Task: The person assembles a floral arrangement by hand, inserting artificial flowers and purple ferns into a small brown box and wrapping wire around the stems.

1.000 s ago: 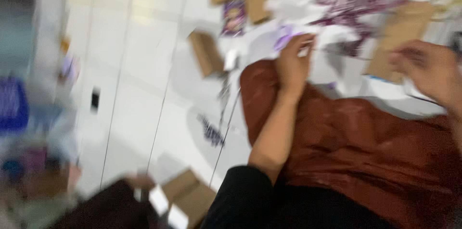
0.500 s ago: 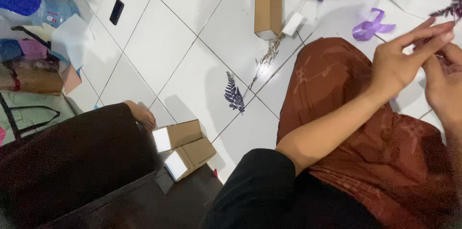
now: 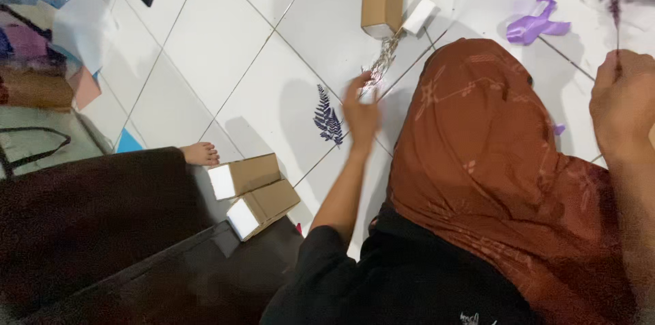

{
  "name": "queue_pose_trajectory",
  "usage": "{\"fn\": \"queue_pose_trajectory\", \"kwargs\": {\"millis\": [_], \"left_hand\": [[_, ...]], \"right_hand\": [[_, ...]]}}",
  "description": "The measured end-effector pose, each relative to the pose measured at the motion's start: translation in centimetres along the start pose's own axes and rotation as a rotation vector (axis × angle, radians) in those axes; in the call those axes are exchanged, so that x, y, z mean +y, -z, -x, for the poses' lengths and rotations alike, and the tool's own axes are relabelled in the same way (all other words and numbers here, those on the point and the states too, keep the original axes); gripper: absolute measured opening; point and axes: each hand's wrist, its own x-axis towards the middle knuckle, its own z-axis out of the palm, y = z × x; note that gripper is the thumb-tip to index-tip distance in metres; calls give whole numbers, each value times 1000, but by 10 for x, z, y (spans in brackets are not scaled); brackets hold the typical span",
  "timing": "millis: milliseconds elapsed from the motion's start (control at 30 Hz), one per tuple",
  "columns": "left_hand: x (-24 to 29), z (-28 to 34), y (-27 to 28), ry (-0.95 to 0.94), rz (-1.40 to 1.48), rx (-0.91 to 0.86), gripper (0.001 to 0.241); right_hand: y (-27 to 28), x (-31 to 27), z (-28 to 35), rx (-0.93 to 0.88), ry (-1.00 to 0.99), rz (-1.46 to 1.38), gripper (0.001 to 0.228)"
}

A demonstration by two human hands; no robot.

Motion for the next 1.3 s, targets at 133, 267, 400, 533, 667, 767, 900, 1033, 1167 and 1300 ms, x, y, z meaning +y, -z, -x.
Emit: {"fn": "queue_pose_trajectory", "kwargs": {"millis": [133,267,400,533,667,767,900,1033,1167,1300], "left_hand": [[-56,-16,83,84,-556,203,48],[-98,-10,89,448,-571,29,85],[-107,-7,87,469,-541,82,78],[-133,-10,89,353,-508,78,25],[-149,-17,80,249,-420,86,11],[-31,-20,63,170,-255,58,10],[169,-7,16,-193,130,-162,10],[276,17,-64,-209,467,-415,9],[294,5,-174,-235,574,-679,16],[288,-6,-245,-75,575,-793,16]], "right_hand": [[-65,35,4,109,136,1090,21],[-78,32,11,121,82,845,12],[-58,15,18,150,-86,243,49],[-28,-9,11,175,-153,-59,32],[-22,-11,6,198,-328,-371,17],[-17,-23,5,218,-354,-355,20],[-14,-37,-10,241,-376,-526,19],[-39,-31,-13,282,-414,-598,17],[-39,-23,-4,463,-386,-528,22],[-52,5,7,394,-500,-769,29]]}}
